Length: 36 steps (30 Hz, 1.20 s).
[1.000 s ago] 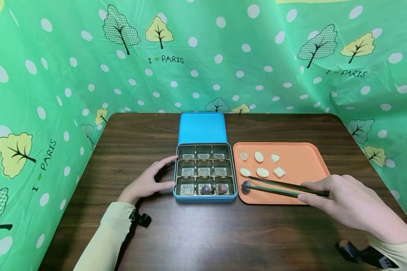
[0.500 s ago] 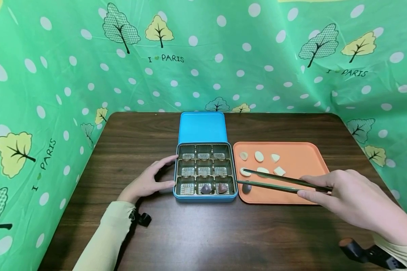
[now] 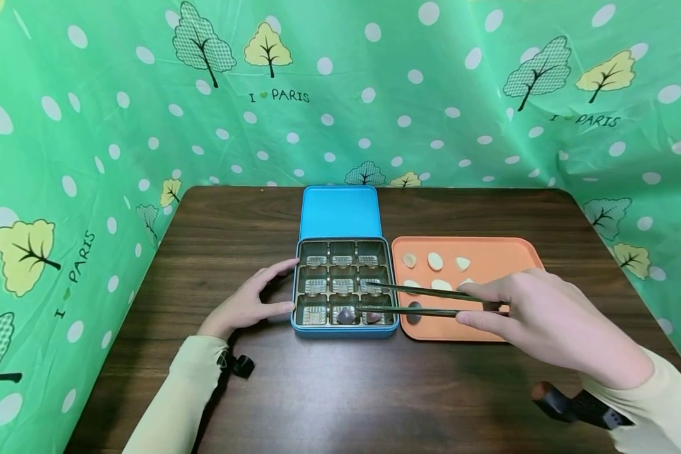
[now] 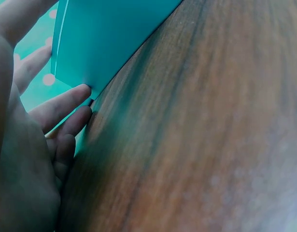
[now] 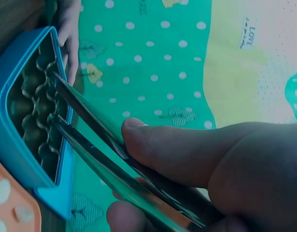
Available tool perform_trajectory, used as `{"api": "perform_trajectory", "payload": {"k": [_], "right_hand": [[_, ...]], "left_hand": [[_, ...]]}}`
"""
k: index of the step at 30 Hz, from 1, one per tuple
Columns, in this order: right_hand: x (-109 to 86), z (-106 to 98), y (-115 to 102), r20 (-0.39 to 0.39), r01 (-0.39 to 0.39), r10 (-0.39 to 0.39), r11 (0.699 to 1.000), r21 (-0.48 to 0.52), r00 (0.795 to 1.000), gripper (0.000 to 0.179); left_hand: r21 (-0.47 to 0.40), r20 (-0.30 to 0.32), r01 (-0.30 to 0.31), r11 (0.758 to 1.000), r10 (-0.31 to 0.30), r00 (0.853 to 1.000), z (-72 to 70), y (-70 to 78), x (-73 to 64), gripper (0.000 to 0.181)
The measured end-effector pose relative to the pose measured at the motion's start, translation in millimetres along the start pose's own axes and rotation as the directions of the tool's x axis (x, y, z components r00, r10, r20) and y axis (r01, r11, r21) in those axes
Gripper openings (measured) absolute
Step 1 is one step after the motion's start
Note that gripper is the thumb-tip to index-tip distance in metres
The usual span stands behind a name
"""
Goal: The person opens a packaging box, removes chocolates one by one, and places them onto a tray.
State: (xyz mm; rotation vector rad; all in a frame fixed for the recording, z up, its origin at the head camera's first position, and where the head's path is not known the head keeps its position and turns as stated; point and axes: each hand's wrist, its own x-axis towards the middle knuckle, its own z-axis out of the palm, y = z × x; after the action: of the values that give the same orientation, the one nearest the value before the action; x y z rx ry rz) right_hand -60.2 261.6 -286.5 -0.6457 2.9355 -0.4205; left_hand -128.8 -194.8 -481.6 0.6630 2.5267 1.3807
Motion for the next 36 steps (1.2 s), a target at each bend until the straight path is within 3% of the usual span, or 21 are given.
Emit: {"api": "perform_trajectory", "payload": {"k": [4, 12, 19, 28, 31, 36], "right_hand": [[8.7, 0.6, -11.7, 0.042, 0.006, -0.006, 1.0, 0.013, 0.999, 0.05], [23.2, 9.5, -23.1, 0.025, 0.14, -0.14, 0.99, 0.01, 0.99, 0.038], [32.9, 13.5, -32.5, 0.085, 0.128, -0.123, 0.991, -0.05, 0.989, 0.035], [42.7, 17.4, -53.2, 0.093, 0.133, -0.121, 0.982, -0.136, 0.988, 0.012], [44.9, 18.9, -60.0, 0.088, 0.124, -0.11, 0.977, -0.173, 0.99, 0.033], [46.0, 20.2, -68.2, 0.079, 0.146, -0.132, 0.965, -0.217, 0.988, 0.042]], "left_hand": [[0.001, -0.001, -0.001, 1.0, 0.001, 1.0, -0.1, 1.2, 0.6, 0.083], [-0.002, 0.002, 0.004, 1.0, -0.004, 1.0, -0.4, 1.1, 1.7, 0.082], [-0.009, 0.006, 0.007, 1.0, -0.007, 1.0, 0.1, -1.4, 1.1, 0.081], [-0.021, -0.003, 0.01, 1.0, -0.01, 1.0, 0.0, -0.4, -0.3, 0.081], [-0.018, -0.002, 0.013, 1.0, -0.013, 1.0, 0.1, -0.5, -0.1, 0.081], [-0.003, 0.002, 0.013, 1.0, -0.013, 1.0, -0.2, -0.5, 0.0, 0.081]]}}
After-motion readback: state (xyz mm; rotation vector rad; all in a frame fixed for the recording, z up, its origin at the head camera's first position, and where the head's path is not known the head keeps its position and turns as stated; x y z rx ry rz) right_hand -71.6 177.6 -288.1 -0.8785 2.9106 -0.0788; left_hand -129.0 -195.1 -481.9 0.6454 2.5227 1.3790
